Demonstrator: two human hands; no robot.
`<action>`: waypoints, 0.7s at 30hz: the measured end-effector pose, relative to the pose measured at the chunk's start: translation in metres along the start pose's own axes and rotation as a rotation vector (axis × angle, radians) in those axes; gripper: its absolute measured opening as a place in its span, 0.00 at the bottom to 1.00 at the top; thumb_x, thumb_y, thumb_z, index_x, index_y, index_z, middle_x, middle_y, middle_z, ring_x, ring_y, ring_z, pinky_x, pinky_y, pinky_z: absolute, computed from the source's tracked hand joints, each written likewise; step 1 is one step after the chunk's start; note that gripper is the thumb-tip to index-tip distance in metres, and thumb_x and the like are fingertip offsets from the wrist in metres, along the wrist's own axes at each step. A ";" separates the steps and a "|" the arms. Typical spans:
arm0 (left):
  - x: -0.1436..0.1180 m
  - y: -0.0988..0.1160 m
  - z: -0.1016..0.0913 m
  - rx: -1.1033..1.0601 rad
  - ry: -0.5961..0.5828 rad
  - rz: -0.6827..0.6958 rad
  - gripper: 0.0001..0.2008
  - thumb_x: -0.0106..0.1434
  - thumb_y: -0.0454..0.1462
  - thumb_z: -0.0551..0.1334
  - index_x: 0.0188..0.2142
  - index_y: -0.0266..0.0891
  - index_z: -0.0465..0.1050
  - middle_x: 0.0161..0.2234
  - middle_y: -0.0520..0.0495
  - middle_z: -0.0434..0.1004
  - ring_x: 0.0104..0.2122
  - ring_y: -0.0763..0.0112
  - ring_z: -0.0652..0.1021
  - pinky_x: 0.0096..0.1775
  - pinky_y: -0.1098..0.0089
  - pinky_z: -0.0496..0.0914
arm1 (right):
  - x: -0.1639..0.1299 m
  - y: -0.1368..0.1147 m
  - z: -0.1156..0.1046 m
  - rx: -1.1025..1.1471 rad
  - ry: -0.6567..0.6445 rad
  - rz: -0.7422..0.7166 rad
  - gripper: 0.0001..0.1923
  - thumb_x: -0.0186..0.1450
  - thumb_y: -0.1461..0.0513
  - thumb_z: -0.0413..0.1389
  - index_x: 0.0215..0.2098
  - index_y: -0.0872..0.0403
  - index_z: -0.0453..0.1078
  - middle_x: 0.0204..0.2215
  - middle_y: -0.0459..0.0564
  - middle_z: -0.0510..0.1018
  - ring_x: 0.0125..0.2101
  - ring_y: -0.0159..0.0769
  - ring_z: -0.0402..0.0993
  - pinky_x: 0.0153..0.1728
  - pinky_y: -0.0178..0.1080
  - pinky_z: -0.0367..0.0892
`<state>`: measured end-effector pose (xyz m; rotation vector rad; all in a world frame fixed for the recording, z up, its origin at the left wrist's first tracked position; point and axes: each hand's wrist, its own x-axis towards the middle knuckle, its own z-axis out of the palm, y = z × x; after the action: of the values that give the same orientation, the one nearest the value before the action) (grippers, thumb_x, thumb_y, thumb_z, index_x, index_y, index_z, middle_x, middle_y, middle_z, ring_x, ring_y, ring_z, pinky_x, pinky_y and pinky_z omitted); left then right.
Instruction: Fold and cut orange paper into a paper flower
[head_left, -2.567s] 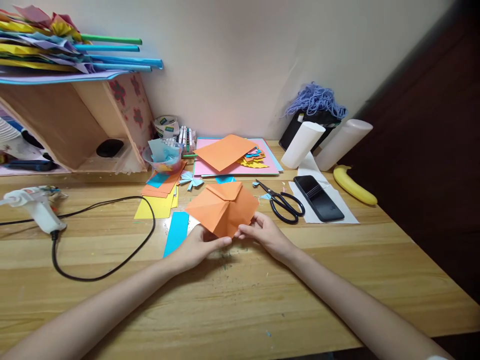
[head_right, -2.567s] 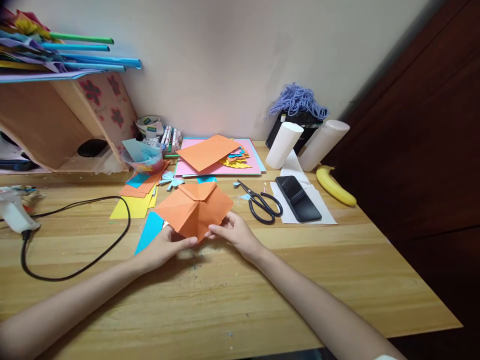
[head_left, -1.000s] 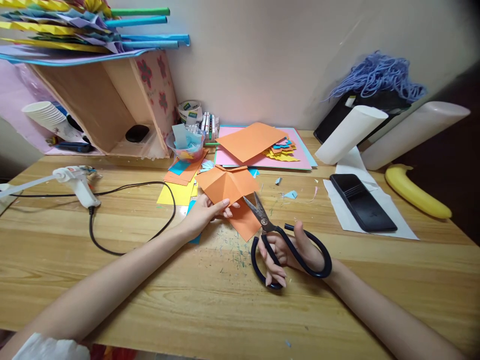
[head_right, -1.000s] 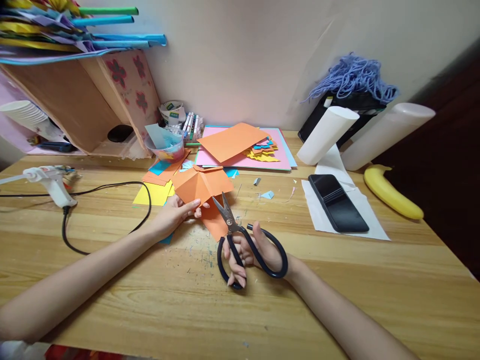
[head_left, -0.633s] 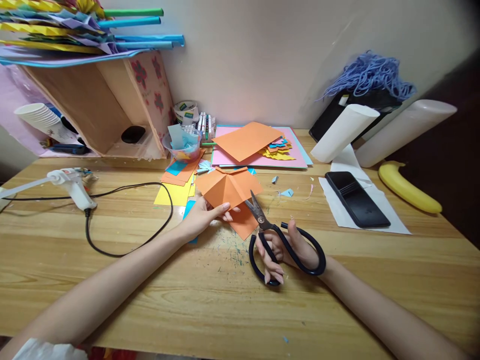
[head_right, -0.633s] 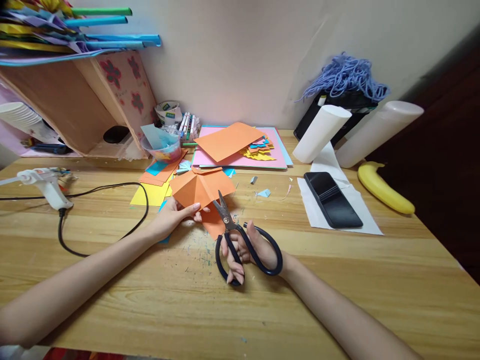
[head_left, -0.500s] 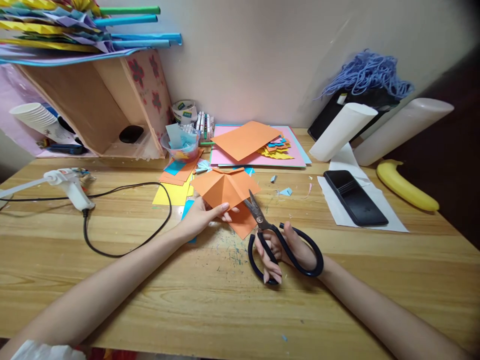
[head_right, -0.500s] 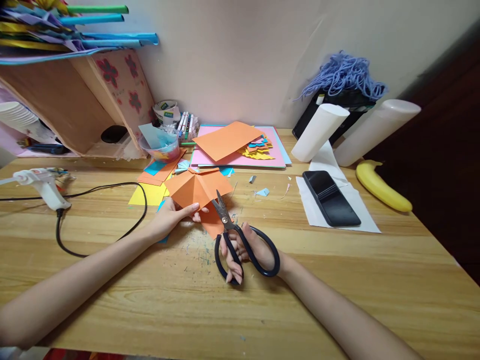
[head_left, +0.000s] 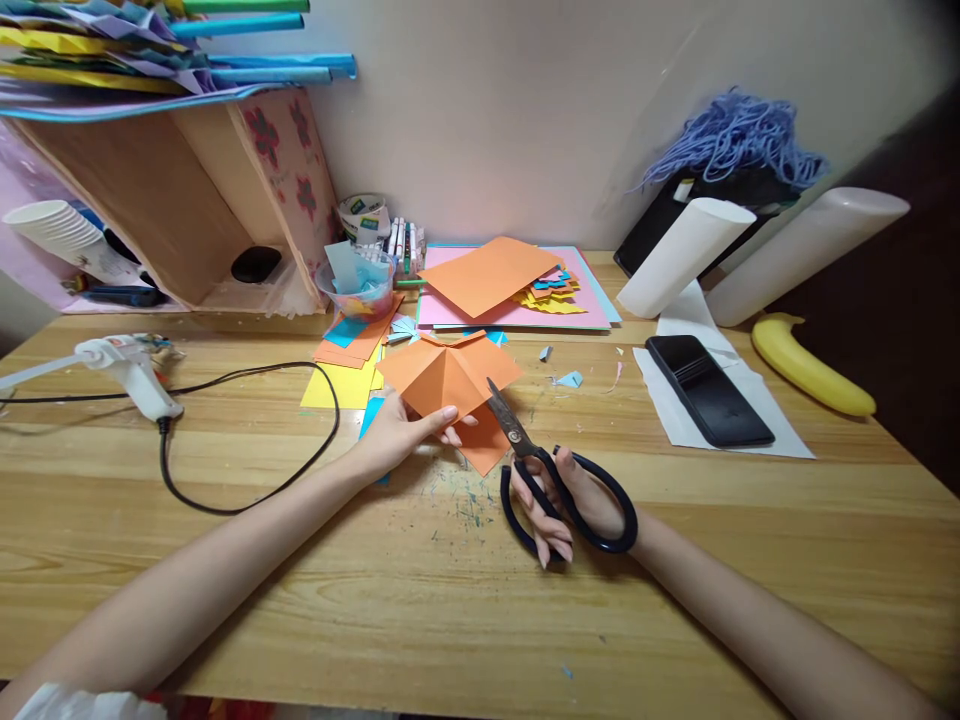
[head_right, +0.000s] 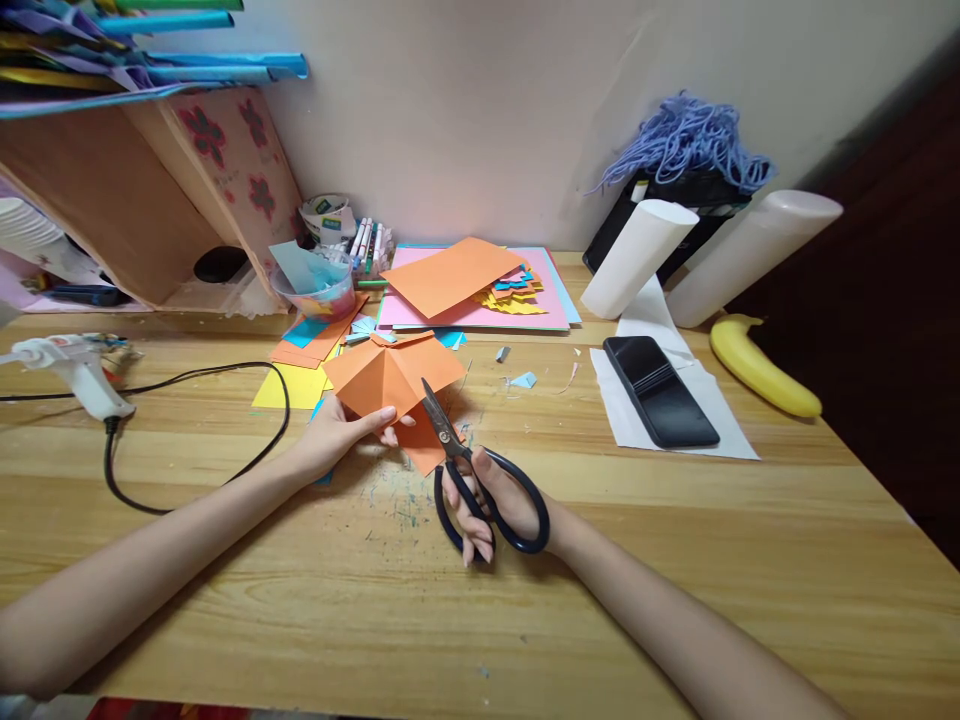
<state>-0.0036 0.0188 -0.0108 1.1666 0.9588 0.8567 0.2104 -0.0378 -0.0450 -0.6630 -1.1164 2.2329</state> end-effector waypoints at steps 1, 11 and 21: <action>0.000 0.000 0.000 -0.001 0.000 0.003 0.09 0.54 0.38 0.65 0.28 0.33 0.72 0.20 0.45 0.74 0.23 0.69 0.75 0.32 0.67 0.71 | 0.000 0.000 0.000 0.003 0.004 0.001 0.34 0.53 0.33 0.41 0.27 0.55 0.59 0.08 0.36 0.61 0.06 0.24 0.58 0.15 0.35 0.70; 0.000 0.000 0.000 -0.003 0.003 0.012 0.09 0.54 0.38 0.65 0.28 0.33 0.72 0.20 0.45 0.74 0.23 0.69 0.75 0.31 0.68 0.71 | 0.001 -0.003 0.002 0.018 0.018 0.029 0.34 0.49 0.32 0.43 0.25 0.55 0.57 0.07 0.36 0.61 0.06 0.25 0.58 0.13 0.34 0.69; 0.002 -0.001 -0.001 -0.020 -0.013 0.014 0.09 0.53 0.38 0.66 0.29 0.32 0.73 0.21 0.43 0.76 0.22 0.70 0.75 0.29 0.70 0.70 | 0.003 -0.002 0.000 0.052 0.014 0.042 0.35 0.47 0.32 0.45 0.25 0.54 0.57 0.07 0.36 0.62 0.05 0.25 0.58 0.10 0.33 0.67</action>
<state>-0.0040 0.0205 -0.0124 1.1617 0.9300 0.8675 0.2085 -0.0354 -0.0438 -0.6856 -1.0426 2.2814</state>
